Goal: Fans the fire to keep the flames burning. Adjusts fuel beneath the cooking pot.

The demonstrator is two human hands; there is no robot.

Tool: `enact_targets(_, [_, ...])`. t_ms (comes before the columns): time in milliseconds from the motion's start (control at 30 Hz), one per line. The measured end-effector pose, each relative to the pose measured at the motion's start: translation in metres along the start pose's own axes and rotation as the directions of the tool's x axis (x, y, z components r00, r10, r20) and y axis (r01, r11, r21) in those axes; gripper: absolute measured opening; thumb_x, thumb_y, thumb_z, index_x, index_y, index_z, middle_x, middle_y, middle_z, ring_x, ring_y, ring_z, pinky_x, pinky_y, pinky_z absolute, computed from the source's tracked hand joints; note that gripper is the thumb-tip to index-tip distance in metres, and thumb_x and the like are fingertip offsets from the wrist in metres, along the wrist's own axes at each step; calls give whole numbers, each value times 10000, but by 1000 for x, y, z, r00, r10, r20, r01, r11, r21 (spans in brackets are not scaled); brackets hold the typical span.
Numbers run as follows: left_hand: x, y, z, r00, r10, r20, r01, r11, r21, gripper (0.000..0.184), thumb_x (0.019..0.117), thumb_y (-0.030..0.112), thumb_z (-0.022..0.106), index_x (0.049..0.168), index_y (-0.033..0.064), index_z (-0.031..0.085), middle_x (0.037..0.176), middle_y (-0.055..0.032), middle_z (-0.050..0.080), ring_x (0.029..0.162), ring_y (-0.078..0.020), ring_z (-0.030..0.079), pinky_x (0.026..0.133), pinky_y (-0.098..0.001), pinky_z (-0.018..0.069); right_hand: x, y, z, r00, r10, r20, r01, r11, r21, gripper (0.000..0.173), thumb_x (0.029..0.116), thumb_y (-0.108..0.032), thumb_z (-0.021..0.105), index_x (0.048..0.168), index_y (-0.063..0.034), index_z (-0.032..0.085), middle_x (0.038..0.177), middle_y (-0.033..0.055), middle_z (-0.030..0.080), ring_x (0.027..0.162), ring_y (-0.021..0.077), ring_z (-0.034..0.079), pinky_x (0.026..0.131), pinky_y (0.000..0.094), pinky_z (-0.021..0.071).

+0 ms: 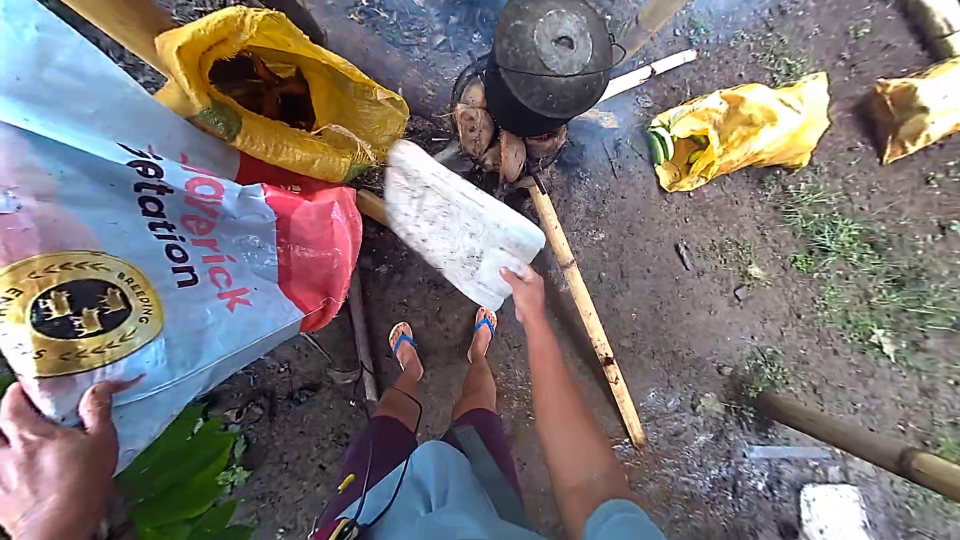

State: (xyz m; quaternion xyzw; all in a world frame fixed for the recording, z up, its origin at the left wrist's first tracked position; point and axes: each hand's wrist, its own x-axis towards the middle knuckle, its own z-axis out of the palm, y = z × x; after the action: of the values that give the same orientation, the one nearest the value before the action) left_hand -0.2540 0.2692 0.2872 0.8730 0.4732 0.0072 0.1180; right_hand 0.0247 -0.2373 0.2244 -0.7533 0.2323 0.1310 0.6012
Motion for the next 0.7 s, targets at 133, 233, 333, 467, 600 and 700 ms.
enact_targets(133, [6,-12,8,1000,7,-19,-5,997,71,833,975,693,434,1584,125,398,1658,-207,301,1535,-455,239,1176,-758,135,16,30,-71,934,33,-356,-61,996,-68,380,971,-83,693,1315,62,616,1211,242,688,1120,292,680,997,476,555])
enact_targets(233, [6,-19,15,1000,-3,-24,5,995,103,857,963,728,408,1581,134,399,1653,-192,315,1524,-473,252,1150,-782,152,12,32,-103,728,102,-678,-287,944,-166,401,1017,-186,645,1366,8,615,1307,276,654,1255,410,614,1066,585,464])
enact_targets(333, [5,-13,13,1000,-8,-8,9,998,67,852,965,708,429,1575,115,403,1645,-207,321,1527,-453,260,1173,-753,155,-1,20,-66,830,71,-553,-237,943,-235,349,1014,-177,646,1297,26,661,1217,275,689,1169,393,654,1022,576,495])
enact_targets(467, [1,3,-2,1000,3,-7,-3,998,56,841,970,680,435,1567,89,413,1639,-243,314,1535,-464,235,1185,-747,123,3,3,-15,994,-69,-86,65,997,-51,299,969,-42,681,1241,79,653,1118,190,730,1036,179,709,957,363,576])
enact_targets(600, [7,-17,11,1000,-13,-26,16,991,131,867,958,751,388,1584,151,398,1655,-197,310,1533,-474,227,1147,-797,126,15,25,-70,907,-41,-419,-18,991,-134,380,977,-96,690,1322,51,627,1192,238,704,1099,294,696,988,470,563])
enact_targets(700, [7,-20,17,999,-15,-41,21,990,141,858,955,755,375,1580,168,406,1645,-170,347,1546,-464,200,1152,-795,98,11,28,-116,687,29,-726,-282,931,-230,453,1016,-179,641,1416,19,563,1320,287,644,1258,429,613,1070,577,470])
